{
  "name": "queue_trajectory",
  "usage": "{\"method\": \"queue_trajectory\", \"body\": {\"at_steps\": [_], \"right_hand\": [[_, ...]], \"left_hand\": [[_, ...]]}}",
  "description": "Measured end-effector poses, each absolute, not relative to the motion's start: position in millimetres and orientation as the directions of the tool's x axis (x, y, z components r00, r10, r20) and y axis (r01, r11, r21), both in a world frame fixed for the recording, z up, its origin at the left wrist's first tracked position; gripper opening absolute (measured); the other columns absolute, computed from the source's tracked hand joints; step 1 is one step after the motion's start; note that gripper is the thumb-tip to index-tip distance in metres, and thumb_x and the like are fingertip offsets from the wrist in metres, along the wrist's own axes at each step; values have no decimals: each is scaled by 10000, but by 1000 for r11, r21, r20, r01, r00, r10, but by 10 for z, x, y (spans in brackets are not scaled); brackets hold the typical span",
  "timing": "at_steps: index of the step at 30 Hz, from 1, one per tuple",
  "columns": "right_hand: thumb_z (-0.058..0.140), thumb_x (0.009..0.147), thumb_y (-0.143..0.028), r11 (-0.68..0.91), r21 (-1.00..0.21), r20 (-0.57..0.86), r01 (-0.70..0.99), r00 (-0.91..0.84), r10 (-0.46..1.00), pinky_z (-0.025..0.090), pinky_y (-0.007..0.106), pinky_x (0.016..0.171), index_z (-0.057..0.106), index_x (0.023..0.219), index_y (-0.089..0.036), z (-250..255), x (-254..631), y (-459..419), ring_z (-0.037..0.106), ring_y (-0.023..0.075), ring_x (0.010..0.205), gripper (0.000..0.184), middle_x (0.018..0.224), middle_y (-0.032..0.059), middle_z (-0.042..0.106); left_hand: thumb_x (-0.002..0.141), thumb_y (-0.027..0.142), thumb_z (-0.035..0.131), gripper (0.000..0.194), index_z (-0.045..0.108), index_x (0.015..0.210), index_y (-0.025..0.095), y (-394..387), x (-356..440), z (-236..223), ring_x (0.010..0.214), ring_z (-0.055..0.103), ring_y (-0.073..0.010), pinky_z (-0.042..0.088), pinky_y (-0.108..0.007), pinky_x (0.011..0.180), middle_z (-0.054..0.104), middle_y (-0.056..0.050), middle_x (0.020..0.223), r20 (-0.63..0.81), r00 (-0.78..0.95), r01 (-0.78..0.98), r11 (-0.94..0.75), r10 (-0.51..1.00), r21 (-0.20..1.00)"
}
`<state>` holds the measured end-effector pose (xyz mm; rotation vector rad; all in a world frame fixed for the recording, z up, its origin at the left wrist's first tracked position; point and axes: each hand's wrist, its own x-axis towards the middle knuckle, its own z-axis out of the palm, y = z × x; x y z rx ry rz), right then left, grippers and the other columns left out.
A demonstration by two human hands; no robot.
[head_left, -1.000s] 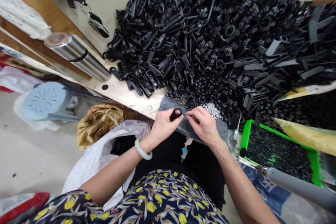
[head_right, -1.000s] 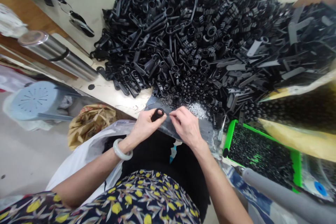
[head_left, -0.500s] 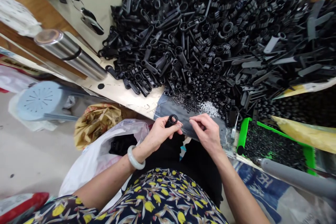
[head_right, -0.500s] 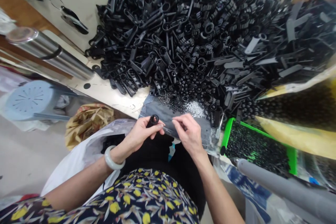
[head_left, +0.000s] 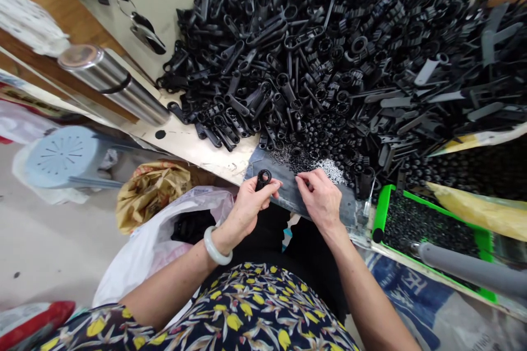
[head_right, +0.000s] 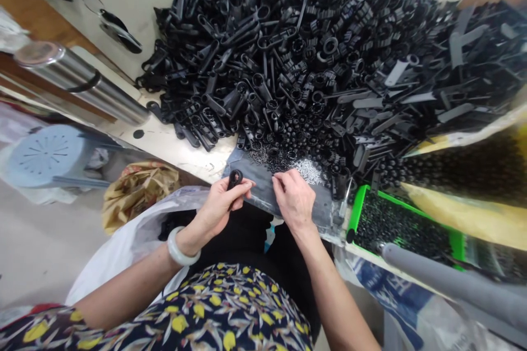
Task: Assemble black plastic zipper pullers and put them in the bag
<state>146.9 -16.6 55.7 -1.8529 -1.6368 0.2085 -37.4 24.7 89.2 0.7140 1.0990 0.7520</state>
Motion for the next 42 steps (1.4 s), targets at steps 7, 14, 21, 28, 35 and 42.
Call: {"method": "queue_trajectory", "body": {"at_steps": [7,14,21,28,35,42], "right_hand": [[671,1006,-272,189,-824,318,535,161,934,550,312,662,764,1040,-252,760,1387,-330,632,156,751,100,955,43,696],[654,1019,-280,219,-787,356,577,134,925,573,326,662,763,1054,-261,723,1331,-400,654,173,753,117,933,51,705],[659,1008,-215,261,-769,389,583,103,915,545,310,628,768,1097,-260,686,1351,-512,658,163,743,147,915,43,695],[653,1004,-208,247,-836,333,490,97,938,550,294,626,780,1082,-248,754,1329,-602,663,159,747,154,916,45,702],[679,989,-216,213,-834,359,509,206,910,587,298,689,756,1117,-244,722,1242,-623,677,164,802,152,962,45,697],[671,977,-200,244,-667,480,704,155,864,597,322,739,748,1095,-232,721,1227,-623,698,182,824,144,951,57,712]], "left_hand": [[743,372,853,302,720,858,126,151,-338,901,491,399,-34,212,-213,473,652,-12,688,-523,336,-211,603,784,769],[750,372,861,296,712,842,134,47,-300,890,528,421,-41,249,-205,490,659,-8,701,-487,347,-244,579,801,778],[772,342,815,238,716,802,127,15,-318,907,526,400,-47,242,-220,495,664,-14,698,-450,390,-162,541,804,825],[782,317,797,225,672,745,133,-9,-312,922,517,395,-44,221,-218,486,643,-5,669,-471,433,-175,585,768,792],[702,330,872,338,585,707,152,-108,-186,993,518,399,-40,286,-199,499,531,53,638,-591,389,-377,708,706,597],[729,333,879,348,577,750,161,-165,-163,943,532,394,-43,283,-200,503,491,68,647,-602,371,-406,706,707,580]]}}
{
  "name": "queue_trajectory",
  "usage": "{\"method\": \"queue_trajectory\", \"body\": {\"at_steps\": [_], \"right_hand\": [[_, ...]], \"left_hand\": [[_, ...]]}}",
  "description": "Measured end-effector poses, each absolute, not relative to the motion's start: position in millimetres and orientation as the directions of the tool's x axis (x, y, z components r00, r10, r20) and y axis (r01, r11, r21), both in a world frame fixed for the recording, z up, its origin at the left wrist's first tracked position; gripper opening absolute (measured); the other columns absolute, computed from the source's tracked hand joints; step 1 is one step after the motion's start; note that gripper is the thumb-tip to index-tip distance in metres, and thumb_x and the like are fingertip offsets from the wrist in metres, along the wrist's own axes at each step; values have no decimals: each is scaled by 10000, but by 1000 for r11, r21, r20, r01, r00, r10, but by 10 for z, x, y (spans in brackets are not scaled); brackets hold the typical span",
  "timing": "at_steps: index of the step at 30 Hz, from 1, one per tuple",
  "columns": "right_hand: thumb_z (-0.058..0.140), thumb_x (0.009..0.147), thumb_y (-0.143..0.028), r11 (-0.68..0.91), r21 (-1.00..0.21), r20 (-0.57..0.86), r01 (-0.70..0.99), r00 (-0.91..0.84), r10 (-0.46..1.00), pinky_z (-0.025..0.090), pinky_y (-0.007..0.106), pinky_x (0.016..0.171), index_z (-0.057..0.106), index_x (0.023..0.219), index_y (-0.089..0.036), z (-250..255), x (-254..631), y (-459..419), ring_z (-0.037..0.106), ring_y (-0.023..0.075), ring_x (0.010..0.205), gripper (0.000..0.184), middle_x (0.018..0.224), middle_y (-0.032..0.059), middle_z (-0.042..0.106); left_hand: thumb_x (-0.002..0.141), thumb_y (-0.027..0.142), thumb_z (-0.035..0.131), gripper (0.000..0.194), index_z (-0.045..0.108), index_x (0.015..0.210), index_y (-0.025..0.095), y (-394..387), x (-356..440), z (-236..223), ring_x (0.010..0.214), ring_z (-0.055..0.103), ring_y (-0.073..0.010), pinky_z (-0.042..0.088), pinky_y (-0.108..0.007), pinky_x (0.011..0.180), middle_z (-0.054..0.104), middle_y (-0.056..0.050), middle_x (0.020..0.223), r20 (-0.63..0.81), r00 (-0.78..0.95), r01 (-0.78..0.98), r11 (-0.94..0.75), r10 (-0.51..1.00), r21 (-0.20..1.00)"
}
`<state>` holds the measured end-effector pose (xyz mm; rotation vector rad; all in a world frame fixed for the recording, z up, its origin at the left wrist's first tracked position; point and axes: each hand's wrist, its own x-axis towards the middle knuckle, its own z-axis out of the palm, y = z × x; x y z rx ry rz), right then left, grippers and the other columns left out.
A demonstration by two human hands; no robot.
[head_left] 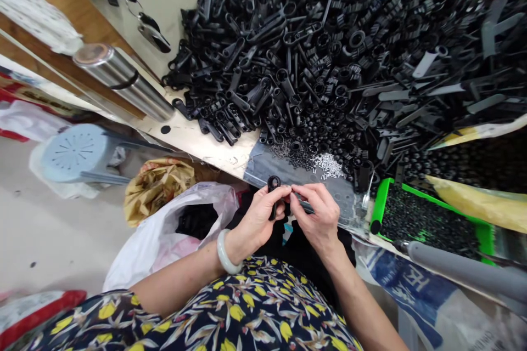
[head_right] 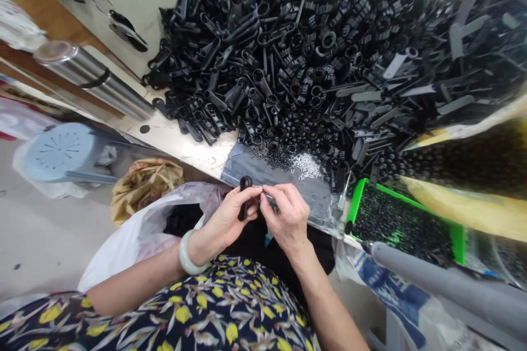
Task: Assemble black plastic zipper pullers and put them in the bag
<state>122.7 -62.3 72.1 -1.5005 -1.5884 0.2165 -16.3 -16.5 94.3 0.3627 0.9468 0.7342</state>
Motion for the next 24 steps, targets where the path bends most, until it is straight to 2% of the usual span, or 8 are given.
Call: {"method": "queue_trajectory", "body": {"at_steps": [3,9,12,14,16,20,24], "right_hand": [[675,963,-184,219,-675,473,704,185,861,589,323,744,740,1078,-225,731,1210,-616,691,181,829,138,947,51,708],[674,955,-234,146,-791,363,594,263,894,568,295,684,734,1052,-222,718,1301,-611,652,163,788,115,935,39,682],[669,942,-223,116,-819,318,562,277,907,543,289,662,737,1028,-219,729,1408,-632,631,155,760,109,912,29,671],[664,938,-206,126,-823,307,554,247,919,537,289,663,738,1034,-221,731,1464,-660,627,153,761,122,921,30,675],[666,941,-200,151,-814,309,561,199,930,538,292,669,737,1036,-223,722,1490,-690,628,154,770,121,934,33,680],[688,953,-203,231,-759,340,609,69,938,552,299,695,733,1051,-223,679,1478,-722,651,164,814,109,954,44,692],[675,971,-188,294,-698,367,653,-26,930,559,307,700,728,1097,-225,652,1472,-714,670,172,822,142,960,51,707]], "left_hand": [[730,377,887,376,580,767,163,-170,-153,952,528,386,-43,272,-209,507,498,66,655,-601,382,-369,712,702,598],[756,463,873,413,610,797,147,-181,-172,1009,543,394,-47,232,-230,519,525,45,690,-567,460,-268,715,684,645],[782,386,841,354,674,974,139,-168,-244,1052,603,443,-66,282,-236,564,619,5,792,-565,515,-180,726,645,664],[769,268,803,375,671,1099,148,-158,-299,1070,670,480,-87,340,-243,631,643,-4,844,-566,559,-145,743,606,653],[751,185,754,359,662,1098,157,-158,-339,1064,737,502,-109,379,-257,702,637,-5,866,-549,600,-125,746,582,655],[753,152,736,254,654,993,172,-190,-347,990,816,498,-128,397,-272,772,613,-11,922,-514,610,-100,702,603,705],[753,157,743,381,652,1121,191,-229,-309,929,886,524,-153,410,-278,772,624,-24,1004,-515,601,-102,698,611,709]]}}
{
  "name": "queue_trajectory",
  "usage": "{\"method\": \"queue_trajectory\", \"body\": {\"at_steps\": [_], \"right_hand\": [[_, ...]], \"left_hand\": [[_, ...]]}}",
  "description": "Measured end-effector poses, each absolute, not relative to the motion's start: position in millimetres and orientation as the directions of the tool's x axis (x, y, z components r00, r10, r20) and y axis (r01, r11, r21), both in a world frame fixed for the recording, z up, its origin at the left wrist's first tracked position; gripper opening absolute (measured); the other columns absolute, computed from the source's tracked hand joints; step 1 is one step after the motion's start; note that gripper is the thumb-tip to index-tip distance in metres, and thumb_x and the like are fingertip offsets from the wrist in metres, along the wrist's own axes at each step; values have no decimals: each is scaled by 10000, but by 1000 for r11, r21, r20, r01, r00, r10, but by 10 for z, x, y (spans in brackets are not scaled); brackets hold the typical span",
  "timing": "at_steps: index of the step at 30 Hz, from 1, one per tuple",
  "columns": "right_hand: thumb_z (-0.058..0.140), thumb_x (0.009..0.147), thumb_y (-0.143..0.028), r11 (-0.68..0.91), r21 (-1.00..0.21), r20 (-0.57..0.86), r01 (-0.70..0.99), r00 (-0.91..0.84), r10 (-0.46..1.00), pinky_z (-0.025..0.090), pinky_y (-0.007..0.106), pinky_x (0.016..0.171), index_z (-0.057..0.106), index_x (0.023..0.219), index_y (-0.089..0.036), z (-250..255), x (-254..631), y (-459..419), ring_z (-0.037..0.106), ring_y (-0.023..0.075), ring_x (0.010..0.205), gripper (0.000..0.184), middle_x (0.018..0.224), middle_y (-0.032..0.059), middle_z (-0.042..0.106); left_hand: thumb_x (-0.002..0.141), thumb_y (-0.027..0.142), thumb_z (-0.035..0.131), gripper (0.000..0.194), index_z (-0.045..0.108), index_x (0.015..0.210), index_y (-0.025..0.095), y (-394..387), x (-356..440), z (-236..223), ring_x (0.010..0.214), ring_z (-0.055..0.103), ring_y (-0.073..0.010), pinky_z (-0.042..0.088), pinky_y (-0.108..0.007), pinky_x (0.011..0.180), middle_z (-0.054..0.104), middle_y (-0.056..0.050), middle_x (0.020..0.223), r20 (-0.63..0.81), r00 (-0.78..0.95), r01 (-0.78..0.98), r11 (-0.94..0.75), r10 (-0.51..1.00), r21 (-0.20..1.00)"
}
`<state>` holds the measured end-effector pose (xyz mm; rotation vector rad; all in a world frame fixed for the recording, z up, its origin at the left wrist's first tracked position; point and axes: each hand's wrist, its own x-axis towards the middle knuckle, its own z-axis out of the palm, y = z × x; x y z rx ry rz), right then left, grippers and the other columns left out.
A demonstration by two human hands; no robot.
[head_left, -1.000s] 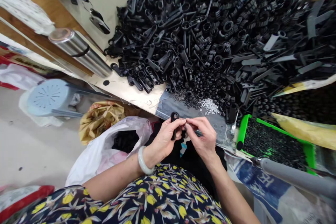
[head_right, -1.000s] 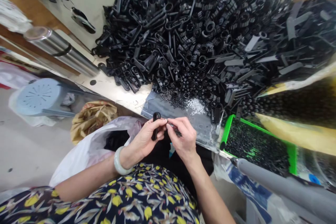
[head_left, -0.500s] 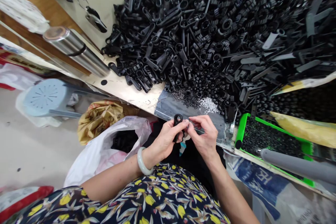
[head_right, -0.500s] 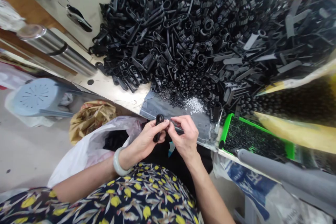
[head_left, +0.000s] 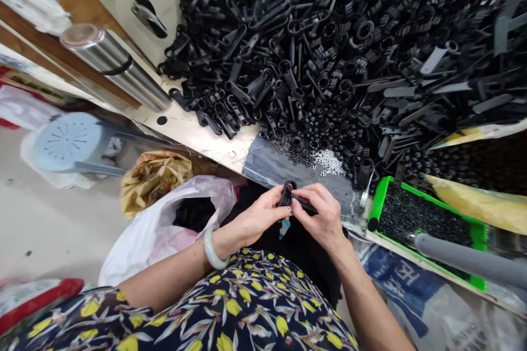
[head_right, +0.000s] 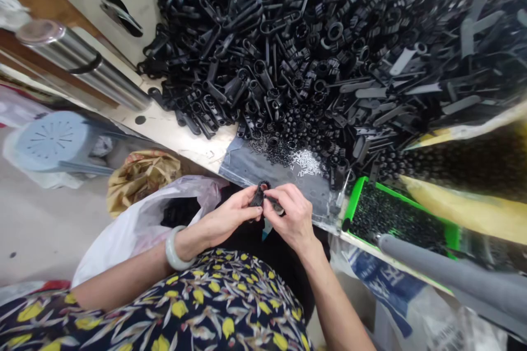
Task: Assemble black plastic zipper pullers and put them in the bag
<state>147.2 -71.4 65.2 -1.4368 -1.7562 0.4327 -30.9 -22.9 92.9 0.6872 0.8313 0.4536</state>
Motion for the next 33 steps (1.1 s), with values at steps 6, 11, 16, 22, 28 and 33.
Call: {"method": "queue_trajectory", "body": {"at_steps": [6,11,16,22,28,33], "right_hand": [[682,972,-172,326,-606,410,725,-65,910,548,318,706,731,1097,-215,659,1472,-704,669,184,832,142,950,58,717],[683,965,-143,323,-589,418,741,-62,906,547,317,734,739,1092,-191,602,1456,-726,672,183,836,146,943,61,723],[669,985,-172,297,-577,392,761,-61,918,540,312,734,754,1116,-201,527,1465,-771,686,183,835,159,939,60,740],[619,1031,-208,241,-424,367,873,-78,927,505,308,734,769,1115,-220,551,1413,-833,680,167,790,173,896,50,755],[616,1037,-191,215,-385,377,897,-59,924,490,299,719,757,1128,-214,605,1359,-871,682,158,754,168,888,40,757],[644,1019,-160,230,-412,388,882,-59,920,511,282,717,745,1157,-195,580,1364,-885,688,147,752,175,913,39,751]], "left_hand": [[766,139,704,329,645,1088,178,-246,-289,944,865,545,-135,422,-276,800,639,-12,967,-524,565,-144,702,637,698],[784,153,694,272,633,1049,175,-253,-284,938,885,564,-137,430,-267,788,658,-18,974,-526,544,-152,694,653,704],[836,161,675,270,618,1099,179,-283,-257,912,958,614,-150,463,-255,805,697,-52,1056,-500,575,-140,680,648,720],[874,150,613,299,593,1170,183,-339,-218,820,892,644,-143,489,-245,758,706,-53,1041,-515,516,-46,622,685,781],[878,141,579,349,584,1223,192,-339,-241,742,956,654,-191,511,-301,846,698,-49,1046,-460,519,92,488,720,868],[885,150,555,373,577,1255,192,-316,-265,739,1021,632,-231,504,-348,909,685,-70,1087,-447,514,230,385,732,894]]}}
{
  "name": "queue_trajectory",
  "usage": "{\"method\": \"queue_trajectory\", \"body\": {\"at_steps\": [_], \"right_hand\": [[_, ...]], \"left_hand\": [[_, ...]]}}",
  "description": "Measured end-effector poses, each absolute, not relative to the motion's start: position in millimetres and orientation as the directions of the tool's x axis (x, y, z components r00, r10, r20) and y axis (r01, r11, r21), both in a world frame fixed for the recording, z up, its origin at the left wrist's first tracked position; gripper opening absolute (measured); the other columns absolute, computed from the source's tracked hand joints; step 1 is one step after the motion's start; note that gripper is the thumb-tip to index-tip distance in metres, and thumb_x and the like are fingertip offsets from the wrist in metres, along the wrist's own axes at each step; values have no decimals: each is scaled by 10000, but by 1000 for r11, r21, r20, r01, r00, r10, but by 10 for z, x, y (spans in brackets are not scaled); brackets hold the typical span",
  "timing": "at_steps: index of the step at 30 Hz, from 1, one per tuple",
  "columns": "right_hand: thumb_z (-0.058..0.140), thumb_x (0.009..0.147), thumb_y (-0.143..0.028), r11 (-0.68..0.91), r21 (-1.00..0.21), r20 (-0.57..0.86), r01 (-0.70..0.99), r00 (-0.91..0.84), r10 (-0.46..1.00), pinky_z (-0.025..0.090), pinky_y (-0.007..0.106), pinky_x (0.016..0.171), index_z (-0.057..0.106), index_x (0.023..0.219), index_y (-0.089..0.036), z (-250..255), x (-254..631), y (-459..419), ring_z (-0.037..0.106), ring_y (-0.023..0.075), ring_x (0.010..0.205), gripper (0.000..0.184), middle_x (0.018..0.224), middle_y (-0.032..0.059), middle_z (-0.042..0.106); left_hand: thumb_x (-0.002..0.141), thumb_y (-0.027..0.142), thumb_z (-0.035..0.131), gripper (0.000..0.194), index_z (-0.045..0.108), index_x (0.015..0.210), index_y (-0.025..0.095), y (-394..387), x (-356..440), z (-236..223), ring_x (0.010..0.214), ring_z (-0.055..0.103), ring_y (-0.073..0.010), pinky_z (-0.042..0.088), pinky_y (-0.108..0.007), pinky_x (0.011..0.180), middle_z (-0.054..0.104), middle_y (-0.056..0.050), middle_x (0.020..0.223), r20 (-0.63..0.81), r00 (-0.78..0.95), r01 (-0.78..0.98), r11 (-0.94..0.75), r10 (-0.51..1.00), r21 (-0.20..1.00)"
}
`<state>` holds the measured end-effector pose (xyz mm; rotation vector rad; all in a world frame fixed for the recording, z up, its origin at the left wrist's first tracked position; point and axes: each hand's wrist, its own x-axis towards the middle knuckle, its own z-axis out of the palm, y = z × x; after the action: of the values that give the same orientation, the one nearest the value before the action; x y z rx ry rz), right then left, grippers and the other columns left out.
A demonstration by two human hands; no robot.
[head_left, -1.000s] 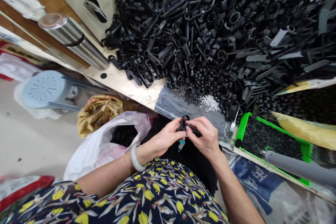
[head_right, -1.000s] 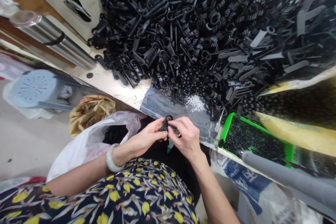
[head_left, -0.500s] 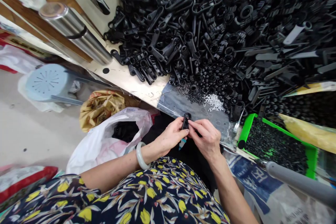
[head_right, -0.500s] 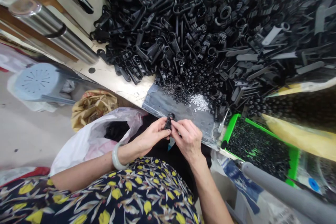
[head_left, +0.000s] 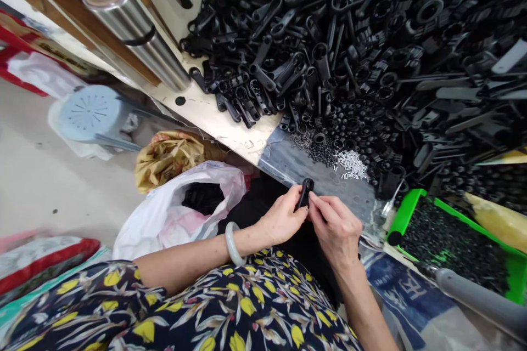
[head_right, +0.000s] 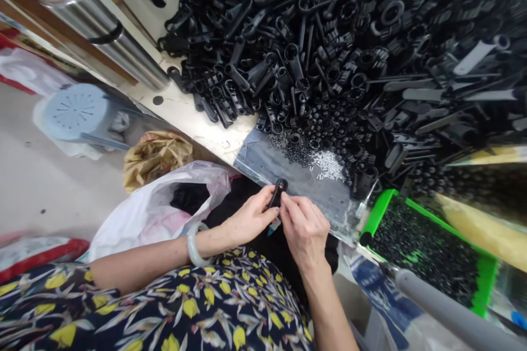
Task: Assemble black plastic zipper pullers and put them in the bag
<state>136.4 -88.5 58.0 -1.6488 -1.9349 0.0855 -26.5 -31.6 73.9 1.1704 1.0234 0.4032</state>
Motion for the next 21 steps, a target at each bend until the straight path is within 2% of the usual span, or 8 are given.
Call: {"method": "queue_trajectory", "body": {"at_steps": [5,10,15,21], "right_hand": [[646,1013,-144,241,-416,405,877,-58,912,534,274,734,730,1187,-194,548,1355,-906,705,154,780,199,944,50,748],[645,1021,-158,228,-391,390,892,-63,918,528,264,724,726,1202,-196,569,1353,-915,708,148,774,202,952,44,749],[635,1028,-175,221,-354,373,909,-79,924,520,266,715,727,1205,-199,599,1361,-921,709,145,778,201,957,40,748],[635,1010,-141,252,-303,405,919,-116,907,540,282,771,720,1236,-194,568,1378,-914,711,171,819,247,1003,70,752]], "left_hand": [[908,163,539,364,556,1268,209,-325,-272,749,1066,641,-242,498,-363,959,681,-71,1117,-437,529,252,356,727,900],[929,189,523,363,538,1290,221,-334,-289,770,1023,655,-252,492,-398,966,680,-62,1056,-444,537,299,330,717,895],[923,175,523,419,499,1337,232,-365,-283,723,1102,655,-265,485,-413,1006,681,-88,1160,-387,540,261,289,747,921],[896,150,504,421,485,1309,229,-368,-260,689,1035,673,-249,514,-379,944,685,-83,1113,-425,539,272,327,728,905]]}}
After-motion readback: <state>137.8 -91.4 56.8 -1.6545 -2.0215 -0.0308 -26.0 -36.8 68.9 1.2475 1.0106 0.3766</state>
